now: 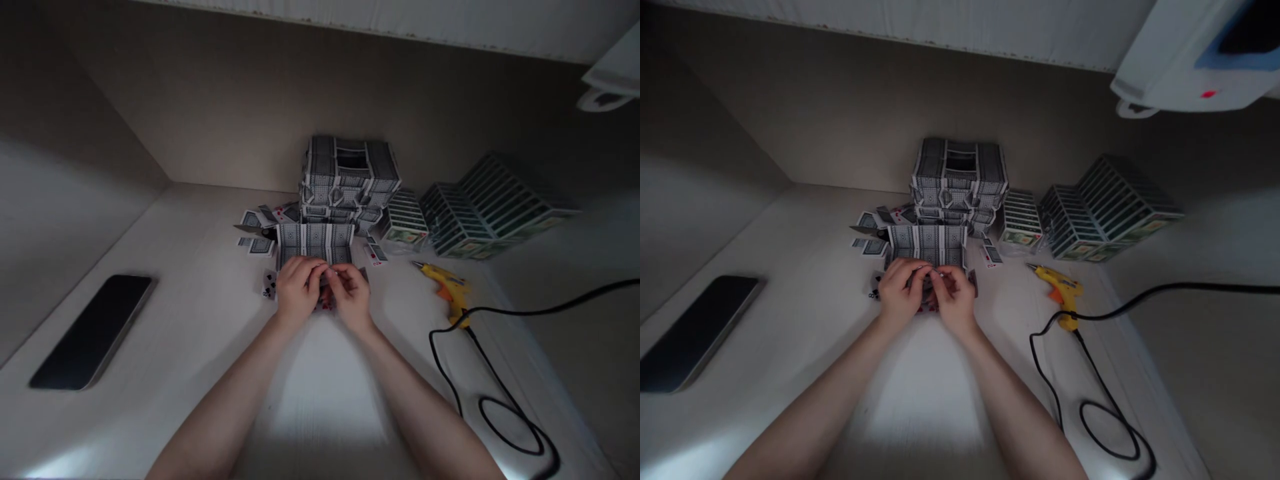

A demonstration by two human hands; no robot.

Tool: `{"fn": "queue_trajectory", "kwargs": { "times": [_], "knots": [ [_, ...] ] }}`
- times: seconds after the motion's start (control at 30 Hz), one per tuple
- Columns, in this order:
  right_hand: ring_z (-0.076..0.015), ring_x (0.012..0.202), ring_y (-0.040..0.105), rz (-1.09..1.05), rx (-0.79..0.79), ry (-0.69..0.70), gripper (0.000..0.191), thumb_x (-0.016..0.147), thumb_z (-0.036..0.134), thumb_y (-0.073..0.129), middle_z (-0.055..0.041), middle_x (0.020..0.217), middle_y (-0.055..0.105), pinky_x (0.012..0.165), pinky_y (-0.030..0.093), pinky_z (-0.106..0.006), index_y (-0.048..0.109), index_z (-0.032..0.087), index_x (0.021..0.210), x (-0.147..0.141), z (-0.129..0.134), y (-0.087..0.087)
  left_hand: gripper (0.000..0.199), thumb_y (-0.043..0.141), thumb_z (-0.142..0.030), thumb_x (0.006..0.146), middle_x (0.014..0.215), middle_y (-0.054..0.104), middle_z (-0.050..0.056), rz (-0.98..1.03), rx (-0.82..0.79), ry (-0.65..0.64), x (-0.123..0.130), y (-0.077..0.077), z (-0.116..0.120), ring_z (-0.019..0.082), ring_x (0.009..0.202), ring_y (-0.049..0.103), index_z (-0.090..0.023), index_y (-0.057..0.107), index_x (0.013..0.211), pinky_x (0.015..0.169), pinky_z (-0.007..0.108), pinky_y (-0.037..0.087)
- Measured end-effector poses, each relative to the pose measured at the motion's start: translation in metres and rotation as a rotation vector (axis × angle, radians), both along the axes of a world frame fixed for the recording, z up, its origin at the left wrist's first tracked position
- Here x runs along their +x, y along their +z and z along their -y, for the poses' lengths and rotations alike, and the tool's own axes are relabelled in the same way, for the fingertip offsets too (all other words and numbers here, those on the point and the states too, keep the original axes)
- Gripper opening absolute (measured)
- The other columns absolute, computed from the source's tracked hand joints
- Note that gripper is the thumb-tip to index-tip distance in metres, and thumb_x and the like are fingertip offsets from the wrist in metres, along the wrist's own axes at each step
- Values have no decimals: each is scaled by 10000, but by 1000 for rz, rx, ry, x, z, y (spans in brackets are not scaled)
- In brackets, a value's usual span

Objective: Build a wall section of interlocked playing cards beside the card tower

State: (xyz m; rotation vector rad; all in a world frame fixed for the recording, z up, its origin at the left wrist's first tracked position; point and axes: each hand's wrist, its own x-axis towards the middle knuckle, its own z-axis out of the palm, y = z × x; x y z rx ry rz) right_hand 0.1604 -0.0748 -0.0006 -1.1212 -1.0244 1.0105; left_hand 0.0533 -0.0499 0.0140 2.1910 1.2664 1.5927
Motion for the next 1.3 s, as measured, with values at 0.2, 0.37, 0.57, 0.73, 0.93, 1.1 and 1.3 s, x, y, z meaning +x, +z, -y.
{"fn": "queue_trajectory", "kwargs": {
  "times": [0.2,0.37,0.57,0.73,0.93,1.1,1.3],
  "knots": [
    [-81,406,496,65,-8,-17,189,799,385,543,58,533,533,410,428,-205,540,198,823,1,-2,2,97,526,-186,822,739,647,9,44,-57,15,0,1,0,135,735,579,-190,616,785,689,271,449],
    [-92,421,522,66,-21,19,203,806,390,533,51,529,547,424,433,-213,549,192,849,1,0,5,100,529,-178,819,735,644,9,63,-75,32,0,0,0,132,739,574,-185,620,778,691,264,444],
    [-111,424,554,10,-34,36,211,802,391,536,44,528,571,426,448,-230,545,188,859,0,0,7,87,544,-153,804,760,651,9,64,-16,8,-1,-1,1,130,749,578,-190,623,801,706,265,452],
    [-119,403,553,-38,-54,5,219,769,405,572,49,490,567,419,466,-243,534,193,806,-1,-1,12,81,545,-163,806,751,651,9,95,-9,23,0,1,2,131,742,587,-189,621,796,697,267,461],
    [-117,422,574,-47,-49,53,212,766,405,570,49,518,586,452,489,-251,526,204,811,-1,-1,12,95,540,-201,815,729,642,11,165,-106,76,1,-1,0,130,728,593,-184,620,766,673,262,466],
    [-118,416,576,-47,-54,52,213,769,409,552,56,507,590,464,493,-257,517,208,832,-1,-1,11,97,544,-211,813,727,644,13,155,-106,66,1,-1,0,133,730,594,-185,623,764,678,269,467],
    [-117,408,575,-85,-64,58,200,762,383,550,59,490,592,465,495,-257,515,203,842,-1,-2,11,94,546,-203,811,720,643,11,152,-97,54,0,-1,0,130,723,592,-185,626,764,676,266,466]
  ]
}}
